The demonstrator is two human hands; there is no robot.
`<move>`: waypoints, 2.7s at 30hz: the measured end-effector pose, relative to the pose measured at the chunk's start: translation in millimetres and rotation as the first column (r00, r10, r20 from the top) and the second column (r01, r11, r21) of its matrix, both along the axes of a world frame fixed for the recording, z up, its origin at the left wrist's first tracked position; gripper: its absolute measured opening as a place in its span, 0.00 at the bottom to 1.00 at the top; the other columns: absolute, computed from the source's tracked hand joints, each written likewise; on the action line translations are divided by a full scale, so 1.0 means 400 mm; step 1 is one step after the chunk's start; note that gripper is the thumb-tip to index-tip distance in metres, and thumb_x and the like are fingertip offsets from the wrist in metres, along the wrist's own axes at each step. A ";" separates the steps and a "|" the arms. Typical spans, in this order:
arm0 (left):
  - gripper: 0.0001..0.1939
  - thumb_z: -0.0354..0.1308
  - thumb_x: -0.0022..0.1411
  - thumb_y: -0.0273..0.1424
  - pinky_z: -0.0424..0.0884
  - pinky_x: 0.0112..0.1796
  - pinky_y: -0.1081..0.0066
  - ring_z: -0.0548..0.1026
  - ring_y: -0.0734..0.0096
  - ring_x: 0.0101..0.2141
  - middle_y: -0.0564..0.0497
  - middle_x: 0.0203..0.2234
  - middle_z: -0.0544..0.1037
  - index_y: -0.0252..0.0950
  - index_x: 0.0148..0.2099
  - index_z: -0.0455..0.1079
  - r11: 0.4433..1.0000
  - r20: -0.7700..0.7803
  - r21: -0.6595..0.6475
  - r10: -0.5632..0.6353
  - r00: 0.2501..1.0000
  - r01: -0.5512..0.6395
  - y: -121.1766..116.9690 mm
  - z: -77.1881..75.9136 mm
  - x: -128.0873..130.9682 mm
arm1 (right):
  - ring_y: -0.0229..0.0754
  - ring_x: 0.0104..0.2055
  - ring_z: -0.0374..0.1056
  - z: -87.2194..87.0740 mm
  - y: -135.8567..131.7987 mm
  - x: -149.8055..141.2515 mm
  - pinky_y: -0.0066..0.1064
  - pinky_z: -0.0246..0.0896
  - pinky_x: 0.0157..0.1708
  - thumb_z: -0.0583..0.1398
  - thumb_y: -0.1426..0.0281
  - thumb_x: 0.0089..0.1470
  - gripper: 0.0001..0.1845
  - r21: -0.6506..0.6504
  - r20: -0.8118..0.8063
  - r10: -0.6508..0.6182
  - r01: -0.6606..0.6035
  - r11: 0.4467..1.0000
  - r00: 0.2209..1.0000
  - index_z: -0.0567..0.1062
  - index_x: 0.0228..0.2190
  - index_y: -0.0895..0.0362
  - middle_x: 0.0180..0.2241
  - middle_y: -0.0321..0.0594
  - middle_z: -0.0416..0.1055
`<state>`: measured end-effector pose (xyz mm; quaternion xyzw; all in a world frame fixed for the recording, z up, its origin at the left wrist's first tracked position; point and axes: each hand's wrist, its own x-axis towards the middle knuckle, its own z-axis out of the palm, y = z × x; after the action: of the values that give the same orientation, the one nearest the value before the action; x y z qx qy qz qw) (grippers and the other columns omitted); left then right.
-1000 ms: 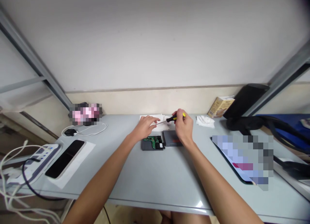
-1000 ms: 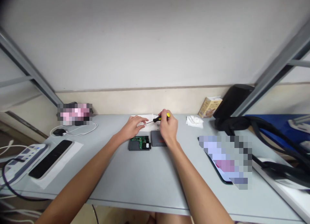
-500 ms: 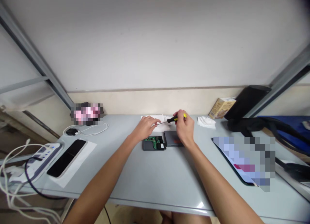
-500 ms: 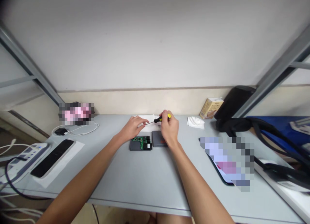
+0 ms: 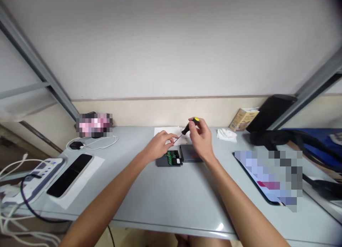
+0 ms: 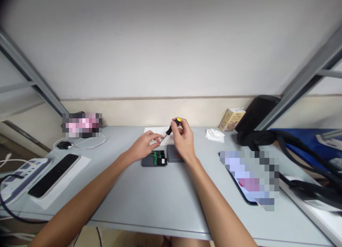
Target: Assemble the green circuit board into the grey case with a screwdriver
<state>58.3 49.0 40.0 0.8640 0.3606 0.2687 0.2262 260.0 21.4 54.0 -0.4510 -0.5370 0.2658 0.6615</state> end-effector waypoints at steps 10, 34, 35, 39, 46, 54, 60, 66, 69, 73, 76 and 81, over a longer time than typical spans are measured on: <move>0.18 0.60 0.68 0.26 0.71 0.57 0.62 0.77 0.62 0.51 0.50 0.41 0.80 0.48 0.57 0.76 0.990 0.105 -0.133 0.068 0.992 -0.053 -0.047 -0.026 -0.032 | 0.32 0.22 0.59 0.006 -0.021 -0.015 0.28 0.55 0.23 0.62 0.52 0.63 0.19 -0.020 0.048 0.121 -0.121 0.993 0.991 0.75 0.46 0.52 0.30 0.32 0.66; 0.40 0.75 0.55 0.41 0.66 0.62 0.52 0.68 0.48 0.61 0.45 0.61 0.74 0.46 0.68 0.67 0.980 -0.095 -0.142 -0.157 0.983 0.143 -0.071 0.009 -0.053 | 0.38 0.29 0.67 0.014 -0.041 -0.024 0.30 0.64 0.26 0.62 0.54 0.61 0.15 0.013 0.157 0.153 -0.157 0.988 0.976 0.74 0.38 0.54 0.33 0.37 0.70; 0.39 0.75 0.56 0.40 0.65 0.62 0.52 0.68 0.48 0.61 0.45 0.60 0.75 0.46 0.67 0.67 0.978 -0.101 -0.141 -0.166 0.981 0.151 -0.072 0.005 -0.051 | 0.38 0.29 0.67 0.015 -0.042 -0.024 0.30 0.65 0.27 0.62 0.55 0.61 0.15 0.013 0.164 0.164 -0.168 0.986 0.973 0.74 0.38 0.54 0.32 0.37 0.70; 0.35 0.73 0.58 0.40 0.66 0.60 0.53 0.70 0.49 0.58 0.46 0.58 0.77 0.45 0.65 0.69 0.977 -0.113 -0.144 -0.175 0.978 0.158 -0.076 -0.002 -0.047 | 0.37 0.27 0.66 0.013 -0.044 -0.025 0.31 0.65 0.27 0.62 0.57 0.62 0.12 0.016 0.176 0.195 -0.201 0.980 0.965 0.75 0.38 0.54 0.31 0.35 0.70; 0.31 0.73 0.58 0.38 0.65 0.60 0.54 0.73 0.50 0.56 0.48 0.55 0.79 0.45 0.62 0.71 0.982 -0.105 -0.117 -0.161 0.981 0.149 -0.075 -0.007 -0.042 | 0.39 0.28 0.66 0.008 -0.041 -0.024 0.31 0.65 0.28 0.63 0.56 0.62 0.13 0.006 0.187 0.189 -0.194 0.981 0.964 0.75 0.38 0.53 0.31 0.36 0.71; 0.30 0.73 0.58 0.38 0.66 0.59 0.54 0.75 0.51 0.54 0.48 0.52 0.80 0.46 0.61 0.72 0.982 -0.109 -0.108 -0.170 0.979 0.158 -0.079 -0.001 -0.036 | 0.39 0.30 0.67 0.013 -0.043 -0.022 0.33 0.65 0.30 0.62 0.58 0.62 0.12 0.005 0.206 0.217 -0.223 0.975 0.954 0.75 0.38 0.53 0.34 0.37 0.72; 0.28 0.72 0.59 0.37 0.69 0.57 0.55 0.74 0.52 0.55 0.47 0.50 0.79 0.47 0.61 0.72 0.981 -0.103 -0.114 -0.167 0.981 0.155 -0.085 0.000 -0.034 | 0.43 0.42 0.71 0.020 -0.039 -0.022 0.37 0.67 0.44 0.67 0.60 0.58 0.14 -0.060 0.037 0.414 -0.411 0.910 0.910 0.69 0.33 0.52 0.40 0.39 0.75; 0.27 0.71 0.60 0.36 0.70 0.56 0.56 0.74 0.53 0.54 0.46 0.50 0.79 0.45 0.61 0.72 0.979 -0.114 -0.117 -0.179 0.977 0.166 -0.086 0.002 -0.032 | 0.36 0.23 0.65 0.011 -0.033 -0.040 0.32 0.62 0.29 0.67 0.51 0.58 0.22 -0.157 -0.286 0.507 -0.562 0.812 0.813 0.63 0.35 0.50 0.27 0.30 0.70; 0.22 0.70 0.61 0.36 0.70 0.55 0.58 0.75 0.54 0.53 0.48 0.49 0.80 0.44 0.57 0.73 0.976 -0.085 -0.130 -0.187 0.979 0.175 -0.089 0.001 -0.031 | 0.34 0.18 0.48 0.011 -0.032 -0.050 0.29 0.50 0.22 0.63 0.41 0.57 0.27 -0.154 -0.286 0.481 -0.535 0.831 0.829 0.67 0.44 0.48 0.20 0.23 0.54; 0.21 0.71 0.59 0.37 0.72 0.54 0.58 0.75 0.53 0.52 0.47 0.49 0.78 0.43 0.53 0.73 0.979 -0.069 -0.156 -0.142 0.987 0.130 -0.092 -0.005 -0.030 | 0.38 0.21 0.54 0.024 -0.032 -0.052 0.34 0.60 0.26 0.51 0.37 0.61 0.32 -0.151 -0.397 0.487 -0.579 0.801 0.778 0.71 0.48 0.48 0.24 0.29 0.57; 0.20 0.70 0.59 0.37 0.72 0.55 0.58 0.74 0.53 0.53 0.47 0.48 0.78 0.43 0.52 0.72 0.980 -0.065 -0.149 -0.139 0.988 0.128 -0.093 -0.008 -0.029 | 0.41 0.27 0.64 0.032 -0.033 -0.045 0.38 0.67 0.32 0.58 0.46 0.61 0.21 -0.161 -0.423 0.468 -0.573 0.804 0.776 0.73 0.36 0.51 0.29 0.36 0.65; 0.19 0.70 0.58 0.37 0.71 0.54 0.58 0.74 0.54 0.51 0.47 0.47 0.78 0.42 0.49 0.72 0.985 -0.090 -0.131 -0.126 0.988 0.114 -0.093 -0.007 -0.026 | 0.48 0.43 0.73 0.033 -0.038 -0.032 0.41 0.71 0.42 0.68 0.49 0.52 0.22 -0.114 -0.466 0.470 -0.578 0.808 0.750 0.67 0.29 0.51 0.44 0.44 0.74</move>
<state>47.9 12.0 37.3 0.8804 0.3346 0.1888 0.2781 247.3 6.2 67.4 -0.2933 -0.4509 0.5971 0.5951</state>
